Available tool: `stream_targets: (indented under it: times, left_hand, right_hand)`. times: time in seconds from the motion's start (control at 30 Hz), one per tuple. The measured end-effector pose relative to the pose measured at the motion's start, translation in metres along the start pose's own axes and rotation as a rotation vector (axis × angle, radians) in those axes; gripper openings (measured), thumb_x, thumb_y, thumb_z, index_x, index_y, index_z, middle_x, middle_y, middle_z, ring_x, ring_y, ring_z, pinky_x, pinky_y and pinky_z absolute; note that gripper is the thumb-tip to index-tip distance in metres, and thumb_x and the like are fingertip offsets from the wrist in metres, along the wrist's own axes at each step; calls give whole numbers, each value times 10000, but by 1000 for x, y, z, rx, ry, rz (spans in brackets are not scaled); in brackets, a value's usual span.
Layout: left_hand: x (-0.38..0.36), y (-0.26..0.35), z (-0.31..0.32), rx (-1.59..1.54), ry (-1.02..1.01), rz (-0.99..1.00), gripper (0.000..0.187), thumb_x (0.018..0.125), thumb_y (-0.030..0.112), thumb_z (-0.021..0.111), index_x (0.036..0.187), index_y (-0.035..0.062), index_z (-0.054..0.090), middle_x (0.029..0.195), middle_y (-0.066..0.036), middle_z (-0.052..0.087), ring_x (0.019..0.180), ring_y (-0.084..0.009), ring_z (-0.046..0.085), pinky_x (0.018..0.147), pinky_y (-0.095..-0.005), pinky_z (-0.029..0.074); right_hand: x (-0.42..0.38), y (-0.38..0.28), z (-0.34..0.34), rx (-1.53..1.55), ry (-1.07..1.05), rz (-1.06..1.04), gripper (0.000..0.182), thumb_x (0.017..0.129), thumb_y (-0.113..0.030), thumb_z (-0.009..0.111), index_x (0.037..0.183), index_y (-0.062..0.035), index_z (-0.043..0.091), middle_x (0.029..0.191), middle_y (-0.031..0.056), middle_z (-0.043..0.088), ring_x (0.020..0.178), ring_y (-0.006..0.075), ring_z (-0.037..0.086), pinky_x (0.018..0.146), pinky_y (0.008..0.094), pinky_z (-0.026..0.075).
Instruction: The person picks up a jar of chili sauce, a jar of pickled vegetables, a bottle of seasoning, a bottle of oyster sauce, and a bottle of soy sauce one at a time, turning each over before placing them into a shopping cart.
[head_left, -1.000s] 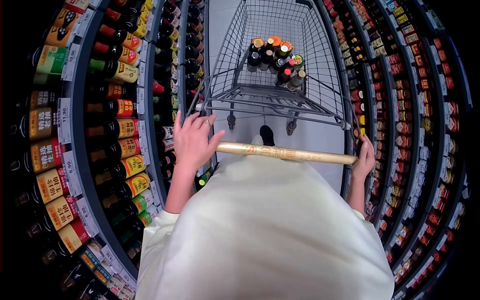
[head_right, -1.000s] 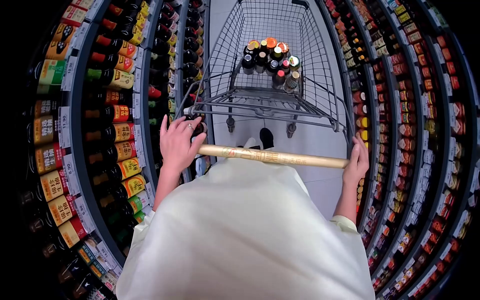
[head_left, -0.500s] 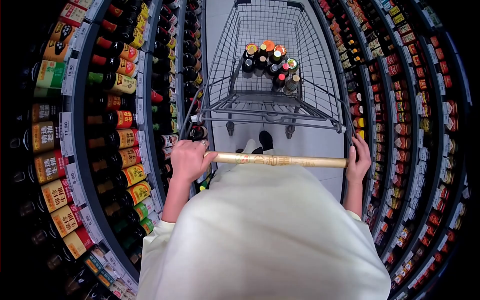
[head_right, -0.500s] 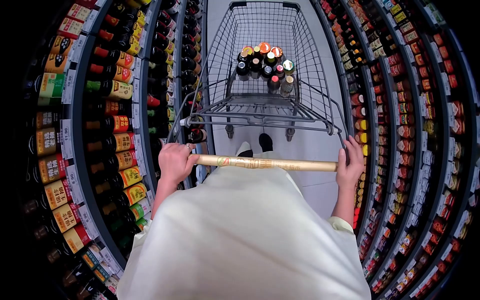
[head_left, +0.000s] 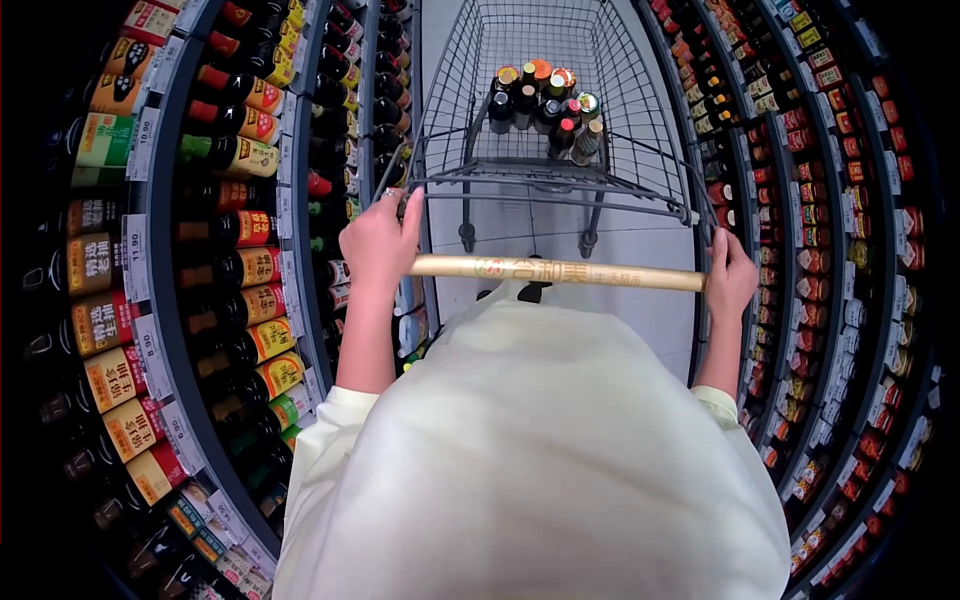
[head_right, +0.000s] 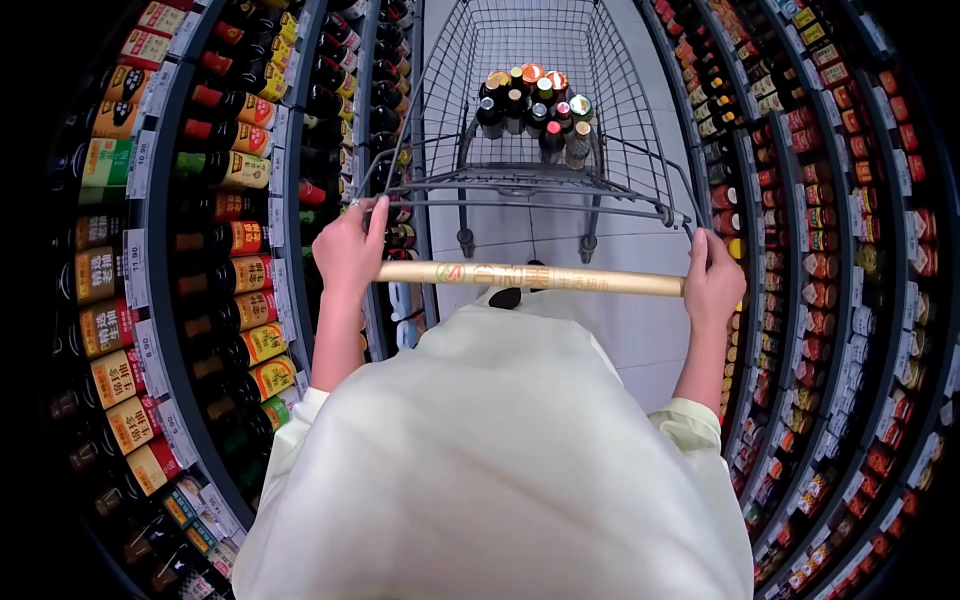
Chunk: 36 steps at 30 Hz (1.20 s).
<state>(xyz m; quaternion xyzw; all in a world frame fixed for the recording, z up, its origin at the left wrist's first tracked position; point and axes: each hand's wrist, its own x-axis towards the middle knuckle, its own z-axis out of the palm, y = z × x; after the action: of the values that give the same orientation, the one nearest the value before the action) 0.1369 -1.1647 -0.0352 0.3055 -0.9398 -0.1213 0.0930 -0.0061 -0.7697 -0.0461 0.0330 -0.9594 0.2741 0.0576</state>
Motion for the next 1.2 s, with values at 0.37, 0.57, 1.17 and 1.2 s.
stream_targets:
  times: [0.37,0.57,1.17,1.2]
  left_hand:
    - [56,7,3,42,-199,-80,466,914,551,473,1058,180,716,773,-114,692,801,-316,670,705,-411,513]
    - [62,8,4,166,-294,112,472,909,580,451,1098,233,711,771,-66,697,807,-268,638,779,-391,477]
    - [28,-1,1,128,-163,247,487,773,590,608,935,152,746,618,-64,644,667,-252,620,806,-344,444]
    - [25,-4,1,122,-166,232,487,773,590,608,935,152,746,618,-64,644,667,-252,620,806,-344,444]
  right_hand:
    - [52,-18,26,-207,-36,-92,427,946,-458,480,1031,-109,710,839,137,698,785,318,671,677,410,508]
    - [61,-10,36,-238,18,-412,399,915,-452,530,1014,-114,717,993,112,697,1066,344,610,870,407,495]
    - [56,-7,21,-323,-214,-609,386,679,-197,752,1054,-142,683,952,42,681,917,237,642,958,447,464]
    - [54,-7,21,-333,-199,-606,372,696,-215,748,1054,-142,683,943,42,681,911,238,641,963,444,462]
